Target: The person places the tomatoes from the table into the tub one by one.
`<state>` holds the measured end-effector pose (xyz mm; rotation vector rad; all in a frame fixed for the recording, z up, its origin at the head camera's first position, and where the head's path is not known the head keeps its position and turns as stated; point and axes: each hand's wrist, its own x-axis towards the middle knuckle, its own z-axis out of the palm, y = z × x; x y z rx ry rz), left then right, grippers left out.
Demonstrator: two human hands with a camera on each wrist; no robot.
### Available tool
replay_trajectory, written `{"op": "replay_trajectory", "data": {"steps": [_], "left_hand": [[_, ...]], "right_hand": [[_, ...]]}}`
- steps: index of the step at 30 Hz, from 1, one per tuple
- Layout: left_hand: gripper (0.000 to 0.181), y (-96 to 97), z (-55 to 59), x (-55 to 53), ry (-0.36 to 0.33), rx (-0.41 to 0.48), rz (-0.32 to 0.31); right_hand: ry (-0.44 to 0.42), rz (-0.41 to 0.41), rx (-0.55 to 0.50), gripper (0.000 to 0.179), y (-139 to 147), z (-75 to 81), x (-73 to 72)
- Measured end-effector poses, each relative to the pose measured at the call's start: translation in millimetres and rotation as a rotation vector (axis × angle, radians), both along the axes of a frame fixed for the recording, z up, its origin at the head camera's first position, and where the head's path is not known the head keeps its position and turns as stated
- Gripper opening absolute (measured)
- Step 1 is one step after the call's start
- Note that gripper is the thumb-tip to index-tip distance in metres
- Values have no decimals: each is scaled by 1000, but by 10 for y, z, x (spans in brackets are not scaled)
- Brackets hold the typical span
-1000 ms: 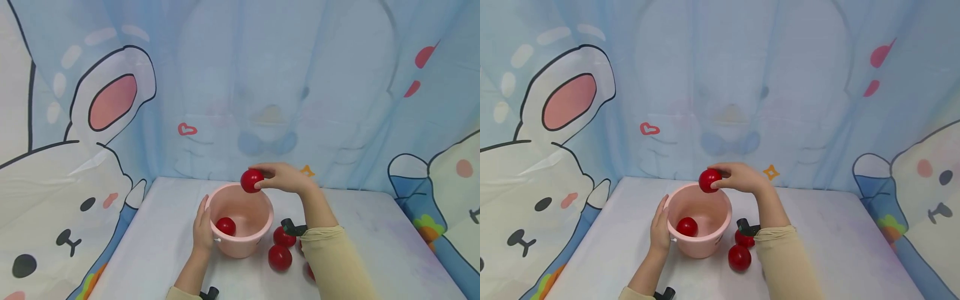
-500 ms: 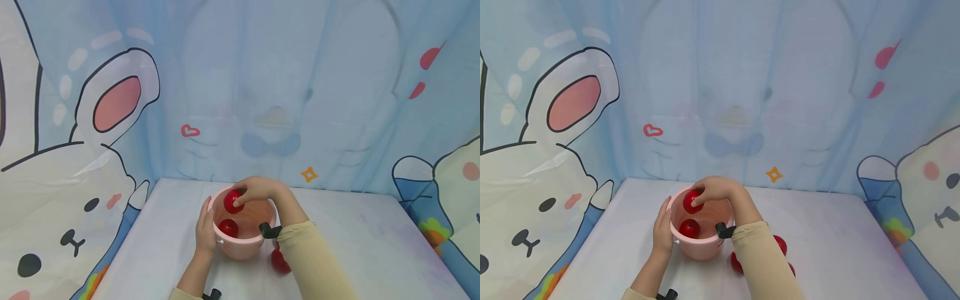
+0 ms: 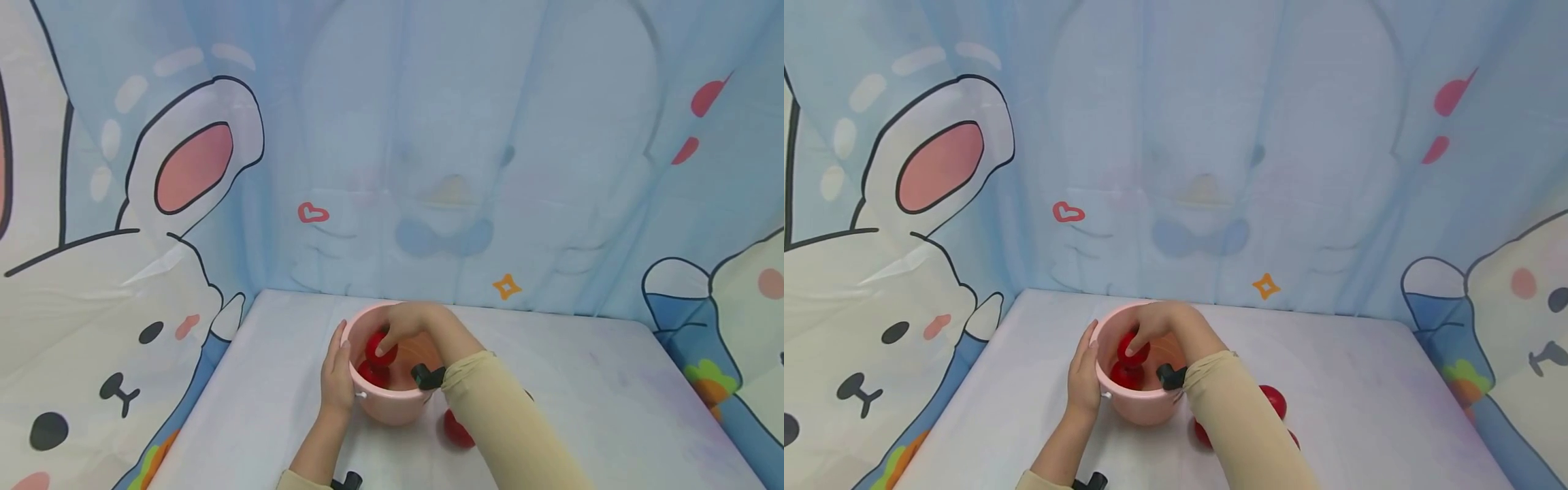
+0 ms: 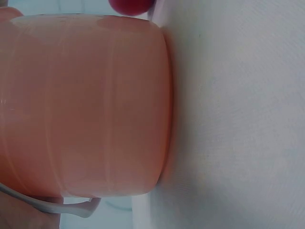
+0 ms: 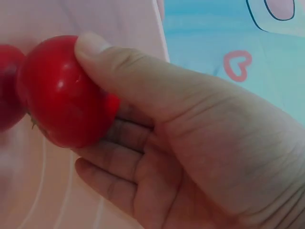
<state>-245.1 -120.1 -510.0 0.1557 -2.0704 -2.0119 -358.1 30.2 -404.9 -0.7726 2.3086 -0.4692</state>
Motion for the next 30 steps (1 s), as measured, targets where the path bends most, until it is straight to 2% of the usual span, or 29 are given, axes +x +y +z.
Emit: {"op": "replay_trajectory", "data": {"steps": [3,8,13,18,23,30], "left_hand": [[44,3,6,-1,-2,-4,2],[43,7,17,-4,-1,4,2],[43,5,14,1,-6,3,6],[43,0,-13,-7,3,1,5],[44,7,-9,-8,5,-1,4],[43,11,2,6,2,0,4]], "right_hand": [[-4,22,0,44,-29,-29,-8],[-3,10,-6,43,-42,-74,-24],[-20,-5,-8,43,-47,-65,-19],[-30,24,-18,41,-42,-65,-27],[-30,-24,-18,39,-20,-70,-17],[50,-54,0,46,19,43,26]]}}
